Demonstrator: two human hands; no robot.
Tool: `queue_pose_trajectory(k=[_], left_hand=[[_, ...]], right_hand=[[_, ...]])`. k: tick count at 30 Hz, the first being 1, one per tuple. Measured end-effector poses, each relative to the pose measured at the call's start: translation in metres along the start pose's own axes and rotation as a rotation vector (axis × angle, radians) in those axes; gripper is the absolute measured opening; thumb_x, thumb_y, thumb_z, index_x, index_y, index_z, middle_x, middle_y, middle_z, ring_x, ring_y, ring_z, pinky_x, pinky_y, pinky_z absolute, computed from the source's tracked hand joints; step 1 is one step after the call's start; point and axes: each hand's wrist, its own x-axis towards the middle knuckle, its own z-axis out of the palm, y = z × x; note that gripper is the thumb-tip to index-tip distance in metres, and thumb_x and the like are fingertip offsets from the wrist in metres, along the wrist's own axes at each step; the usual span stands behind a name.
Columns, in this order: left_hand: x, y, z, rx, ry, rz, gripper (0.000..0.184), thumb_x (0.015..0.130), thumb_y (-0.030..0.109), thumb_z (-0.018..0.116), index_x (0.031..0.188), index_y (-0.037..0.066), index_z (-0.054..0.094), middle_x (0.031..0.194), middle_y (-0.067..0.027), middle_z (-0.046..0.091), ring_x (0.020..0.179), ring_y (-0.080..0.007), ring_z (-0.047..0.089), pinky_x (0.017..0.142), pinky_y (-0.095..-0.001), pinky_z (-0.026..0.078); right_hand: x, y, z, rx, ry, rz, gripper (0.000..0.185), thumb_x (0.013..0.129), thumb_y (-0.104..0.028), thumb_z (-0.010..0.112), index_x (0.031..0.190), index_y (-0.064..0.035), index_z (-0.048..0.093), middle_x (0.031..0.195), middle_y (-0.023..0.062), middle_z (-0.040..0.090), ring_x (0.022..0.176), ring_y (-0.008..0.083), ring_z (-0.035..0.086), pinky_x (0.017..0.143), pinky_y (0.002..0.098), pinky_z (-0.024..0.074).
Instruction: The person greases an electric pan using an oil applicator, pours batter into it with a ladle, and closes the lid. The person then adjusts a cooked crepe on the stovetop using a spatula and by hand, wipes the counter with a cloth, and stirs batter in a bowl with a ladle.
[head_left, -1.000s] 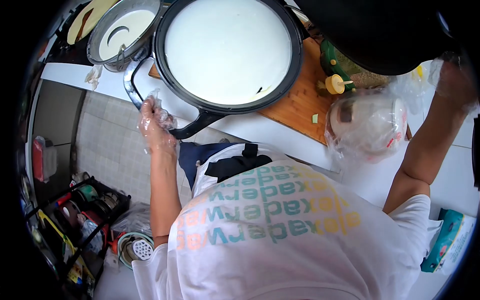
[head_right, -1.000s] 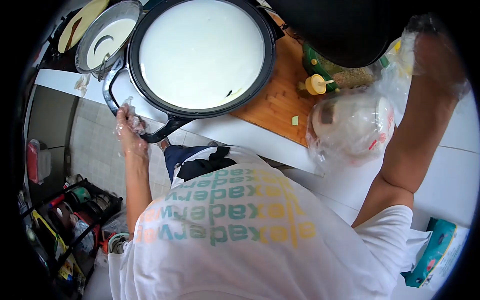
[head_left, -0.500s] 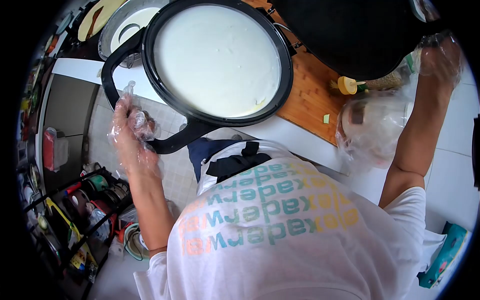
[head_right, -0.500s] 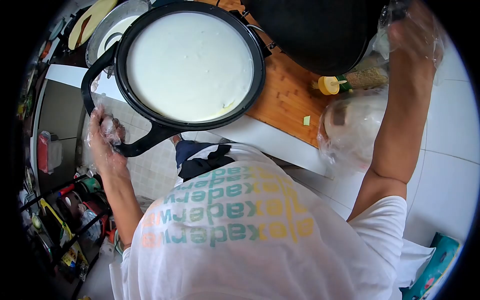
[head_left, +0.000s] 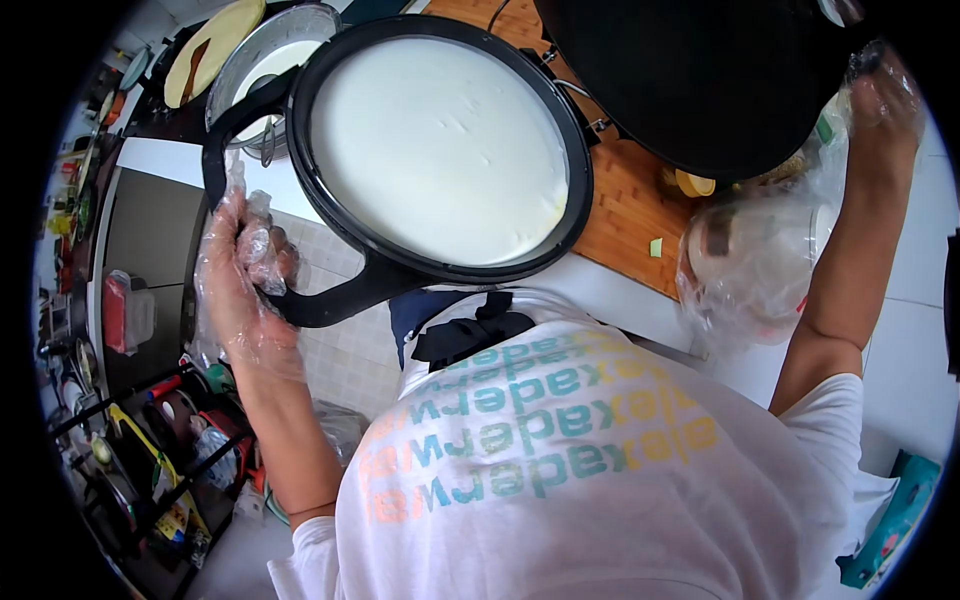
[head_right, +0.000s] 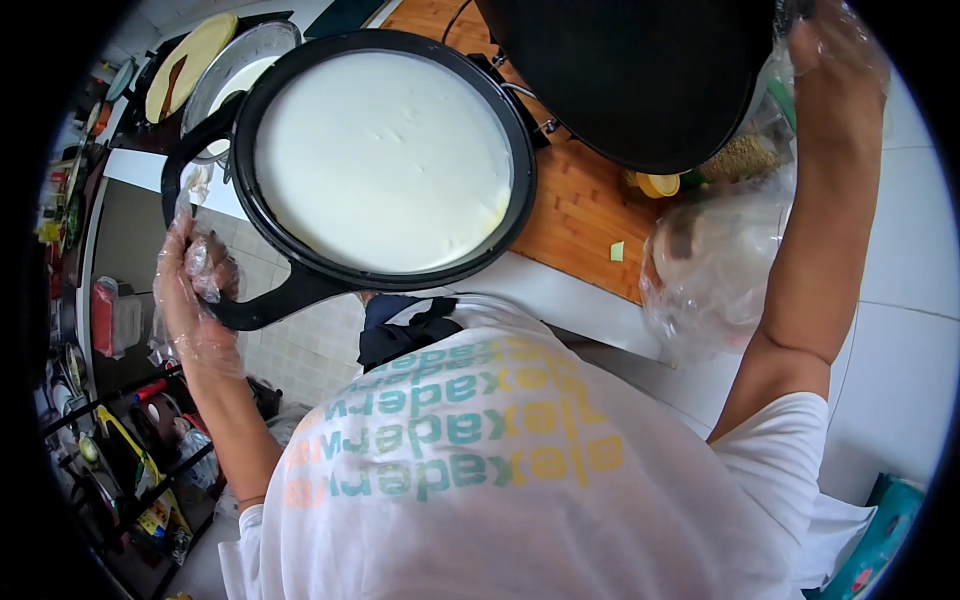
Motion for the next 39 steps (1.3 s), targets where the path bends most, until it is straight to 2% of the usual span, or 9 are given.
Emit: queue_pose_trajectory(k=[1,4,6,11,20,24,28,32,39], left_hand=[[0.001,-0.003,-0.002,-0.005,-0.014,-0.017,0.009,0.084,0.015,0.053,0.08,0.008,0.051,0.056,0.0015,0.046,0.04,-0.0031,0.036,0.033,-0.0158,0.029],[0.015,-0.03,-0.014,0.091,0.106,-0.018,0.016,0.083,0.024,0.057,0.081,0.008,0.053,0.053,0.0042,0.042,0.038,-0.0026,0.035,0.032,-0.0159,0.028],[0.028,-0.058,-0.03,0.179,0.094,-0.046,0.032,0.08,0.033,0.06,0.095,0.005,0.056,0.053,0.0061,0.04,0.04,-0.0024,0.034,0.035,-0.017,0.028],[0.067,-0.138,-0.053,0.015,0.07,-0.203,0.034,0.084,0.04,0.053,0.066,0.014,0.04,0.049,0.0067,0.031,0.038,-0.0032,0.028,0.034,-0.0174,0.023],[0.08,-0.209,-0.032,-0.161,0.074,-0.403,0.038,0.08,0.047,0.057,0.066,0.015,0.041,0.048,0.006,0.031,0.038,-0.0047,0.029,0.032,-0.0175,0.022],[0.079,-0.231,-0.023,-0.249,0.078,-0.469,0.029,0.08,0.045,0.057,0.086,0.017,0.05,0.058,0.0062,0.036,0.04,-0.0032,0.031,0.032,-0.0161,0.023],[0.076,-0.238,-0.015,-0.3,0.063,-0.481,0.032,0.08,0.044,0.058,0.103,0.023,0.051,0.064,0.0061,0.039,0.042,-0.0024,0.033,0.032,-0.0155,0.024],[0.075,-0.242,-0.014,-0.344,0.052,-0.504,0.029,0.079,0.045,0.058,0.085,0.017,0.049,0.061,0.0059,0.039,0.04,-0.003,0.032,0.032,-0.0159,0.024],[0.073,-0.239,-0.021,-0.276,0.096,-0.538,0.037,0.077,0.048,0.059,0.073,0.015,0.044,0.055,0.0053,0.037,0.039,-0.0043,0.034,0.031,-0.0176,0.023]], right_hand=[[0.002,-0.002,-0.006,0.004,-0.075,-0.008,0.013,0.081,-0.024,0.061,0.087,-0.0126,0.06,0.065,-0.0062,0.048,0.056,0.0038,0.044,0.052,0.0178,0.0364],[0.007,-0.01,0.002,-0.104,0.053,0.033,0.015,0.08,-0.026,0.062,0.087,-0.0124,0.06,0.064,-0.0059,0.047,0.055,0.0041,0.043,0.052,0.0187,0.0362],[0.008,-0.013,0.004,-0.121,0.025,0.014,0.015,0.08,-0.026,0.062,0.087,-0.0123,0.06,0.064,-0.0058,0.047,0.055,0.0042,0.043,0.052,0.0188,0.0361],[0.021,-0.019,0.003,-0.185,-0.065,-0.044,0.016,0.08,-0.026,0.062,0.087,-0.012,0.06,0.064,-0.0058,0.047,0.055,0.0043,0.042,0.052,0.019,0.0358],[0.046,-0.025,0.014,-0.28,-0.175,-0.067,0.017,0.08,-0.027,0.062,0.086,-0.0115,0.06,0.063,-0.0058,0.046,0.055,0.0046,0.042,0.051,0.0194,0.0352],[0.057,-0.021,0.019,-0.304,-0.202,-0.043,0.017,0.08,-0.027,0.062,0.086,-0.0113,0.06,0.063,-0.0058,0.046,0.055,0.0048,0.042,0.051,0.0196,0.0349],[0.065,-0.015,0.024,-0.313,-0.22,-0.016,0.018,0.08,-0.028,0.062,0.086,-0.0111,0.06,0.063,-0.0058,0.046,0.055,0.0049,0.041,0.051,0.0197,0.0347],[0.07,-0.01,0.028,-0.321,-0.232,-0.003,0.018,0.08,-0.028,0.062,0.085,-0.0109,0.06,0.063,-0.0057,0.045,0.055,0.005,0.041,0.051,0.0199,0.0344],[0.076,-0.001,0.036,-0.317,-0.239,0.044,0.019,0.08,-0.029,0.062,0.085,-0.0105,0.06,0.062,-0.0057,0.045,0.055,0.0052,0.041,0.05,0.0202,0.034]])
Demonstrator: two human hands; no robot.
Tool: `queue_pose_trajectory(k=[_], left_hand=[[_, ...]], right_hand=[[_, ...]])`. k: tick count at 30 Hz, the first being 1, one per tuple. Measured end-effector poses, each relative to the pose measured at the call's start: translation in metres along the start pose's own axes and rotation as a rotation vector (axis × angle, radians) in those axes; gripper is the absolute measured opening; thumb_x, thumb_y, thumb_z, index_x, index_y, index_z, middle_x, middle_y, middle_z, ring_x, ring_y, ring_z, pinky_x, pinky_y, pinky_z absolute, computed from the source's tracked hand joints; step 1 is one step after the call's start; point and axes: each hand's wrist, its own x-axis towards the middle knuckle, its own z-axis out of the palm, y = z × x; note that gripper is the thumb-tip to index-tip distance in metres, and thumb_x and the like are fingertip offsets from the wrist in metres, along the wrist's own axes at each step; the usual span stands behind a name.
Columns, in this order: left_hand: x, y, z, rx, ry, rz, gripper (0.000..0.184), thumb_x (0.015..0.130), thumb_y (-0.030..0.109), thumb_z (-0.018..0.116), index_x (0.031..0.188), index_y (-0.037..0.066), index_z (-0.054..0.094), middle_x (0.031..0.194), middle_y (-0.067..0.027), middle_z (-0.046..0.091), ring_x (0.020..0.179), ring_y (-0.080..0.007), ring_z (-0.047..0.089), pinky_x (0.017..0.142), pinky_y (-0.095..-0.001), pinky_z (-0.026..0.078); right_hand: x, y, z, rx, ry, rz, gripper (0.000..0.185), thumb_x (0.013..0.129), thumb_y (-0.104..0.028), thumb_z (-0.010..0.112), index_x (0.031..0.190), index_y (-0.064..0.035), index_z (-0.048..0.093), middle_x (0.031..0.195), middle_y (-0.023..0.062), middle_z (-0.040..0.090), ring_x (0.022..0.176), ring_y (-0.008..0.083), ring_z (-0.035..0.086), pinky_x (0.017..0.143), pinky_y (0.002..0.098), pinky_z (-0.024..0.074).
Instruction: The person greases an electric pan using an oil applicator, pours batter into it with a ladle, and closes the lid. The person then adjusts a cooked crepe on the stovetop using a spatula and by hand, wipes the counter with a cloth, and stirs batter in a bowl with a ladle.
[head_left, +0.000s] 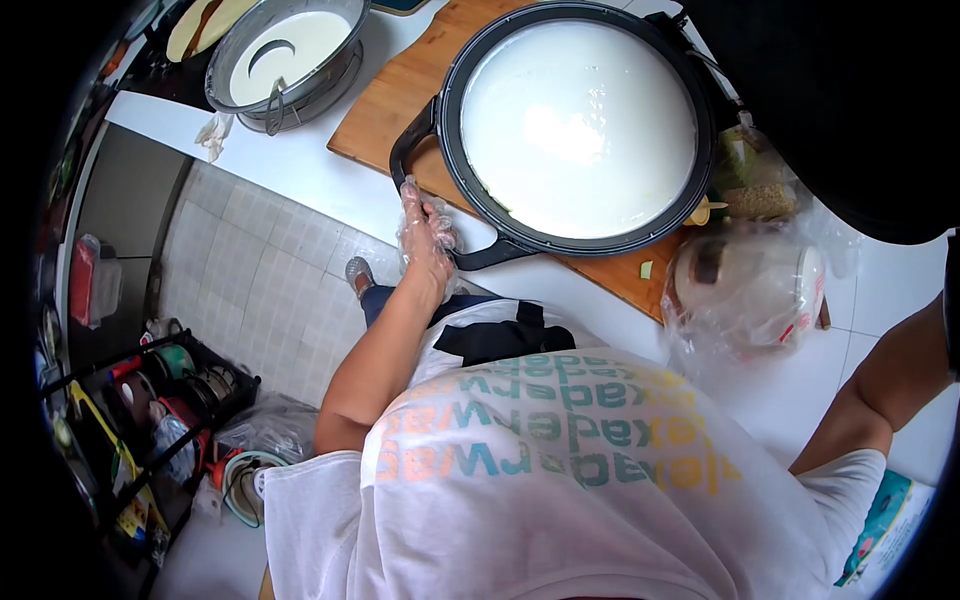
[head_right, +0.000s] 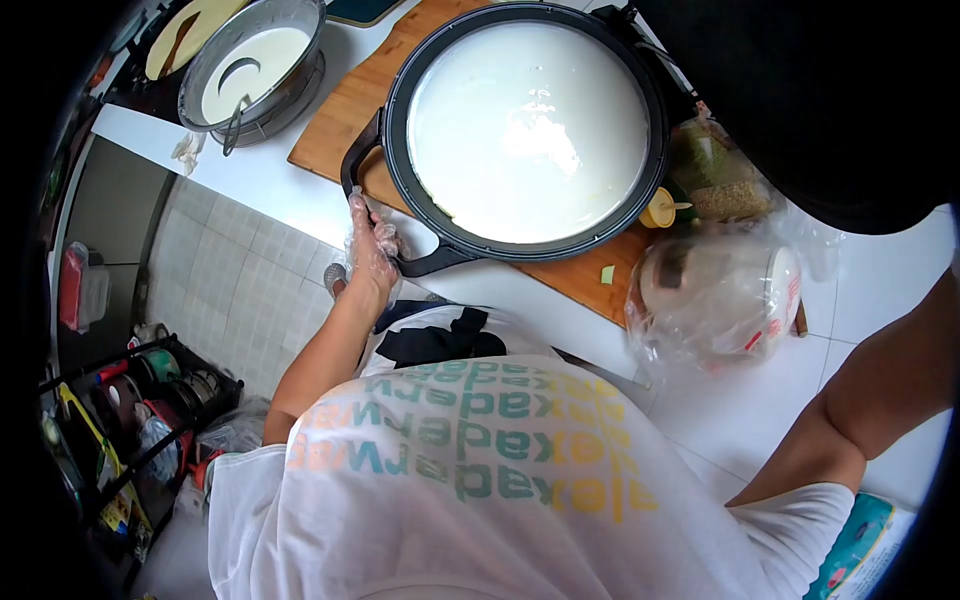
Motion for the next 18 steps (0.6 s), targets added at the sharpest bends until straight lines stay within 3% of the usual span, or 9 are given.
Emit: queue_pose_trajectory(k=[5,18], left_hand=[[-0.011,0.005,-0.002,0.052,0.072,-0.022,0.04,0.077,0.053,0.057,0.064,0.019,0.04,0.044,0.008,0.03,0.033,-0.0044,0.028,0.031,-0.0181,0.023],[-0.078,0.064,0.004,0.138,0.043,-0.088,0.04,0.083,0.05,0.049,0.064,0.016,0.041,0.047,0.0035,0.037,0.036,-0.0089,0.033,0.034,-0.0215,0.028]], right_hand=[[0.001,0.005,0.004,0.012,0.001,0.036,0.02,0.08,-0.029,0.062,0.085,-0.0102,0.06,0.062,-0.0057,0.044,0.055,0.0054,0.04,0.05,0.0204,0.0336],[0.001,0.007,0.004,0.038,0.017,0.074,0.021,0.08,-0.03,0.062,0.084,-0.0095,0.06,0.062,-0.0057,0.043,0.054,0.0058,0.039,0.049,0.0209,0.0328]])
